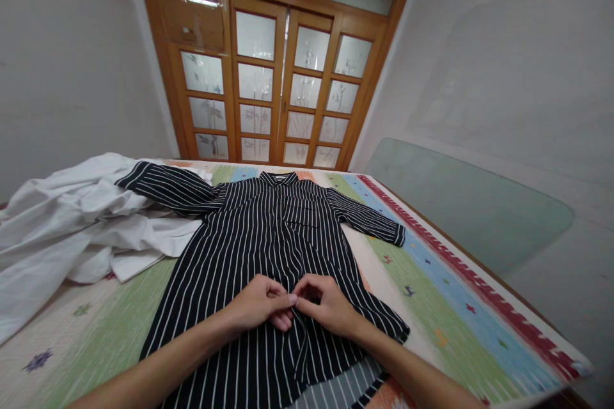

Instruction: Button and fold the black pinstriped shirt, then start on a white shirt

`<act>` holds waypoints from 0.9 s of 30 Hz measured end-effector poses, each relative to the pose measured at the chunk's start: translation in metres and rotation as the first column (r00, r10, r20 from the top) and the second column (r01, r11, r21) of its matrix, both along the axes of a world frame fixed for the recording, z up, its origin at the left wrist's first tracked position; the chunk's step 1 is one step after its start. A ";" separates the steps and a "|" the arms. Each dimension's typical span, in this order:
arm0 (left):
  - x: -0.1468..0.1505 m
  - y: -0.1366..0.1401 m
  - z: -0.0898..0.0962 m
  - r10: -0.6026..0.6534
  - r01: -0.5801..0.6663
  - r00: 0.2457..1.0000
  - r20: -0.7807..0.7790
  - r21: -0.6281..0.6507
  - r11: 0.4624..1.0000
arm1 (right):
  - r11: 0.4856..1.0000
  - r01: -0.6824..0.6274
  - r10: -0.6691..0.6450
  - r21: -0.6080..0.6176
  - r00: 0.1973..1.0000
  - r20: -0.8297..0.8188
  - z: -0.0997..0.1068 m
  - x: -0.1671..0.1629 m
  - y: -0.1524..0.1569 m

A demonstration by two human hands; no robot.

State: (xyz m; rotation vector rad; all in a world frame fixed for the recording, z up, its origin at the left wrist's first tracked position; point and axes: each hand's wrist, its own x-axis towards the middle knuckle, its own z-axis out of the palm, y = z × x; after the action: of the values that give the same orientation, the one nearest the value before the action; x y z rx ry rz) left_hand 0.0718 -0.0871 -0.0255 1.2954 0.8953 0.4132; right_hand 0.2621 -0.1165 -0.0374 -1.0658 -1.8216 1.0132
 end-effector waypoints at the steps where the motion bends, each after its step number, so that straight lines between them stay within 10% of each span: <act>1: 0.000 0.000 -0.001 -0.005 0.005 1.000 0.002 0.000 1.000 | 1.000 -0.003 0.003 -0.006 1.000 -0.005 0.000 0.000 0.000; 27: 0.000 0.004 -0.010 0.017 -0.017 1.000 0.015 -0.040 0.999 | 0.996 -0.016 0.006 0.091 0.994 0.109 -0.002 0.001 -0.001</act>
State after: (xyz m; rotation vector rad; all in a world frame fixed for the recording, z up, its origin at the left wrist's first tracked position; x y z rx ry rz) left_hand 0.0717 -0.0836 -0.0358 1.2475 0.8984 0.4160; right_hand 0.2630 -0.1180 -0.0394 -1.0742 -1.9442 0.8844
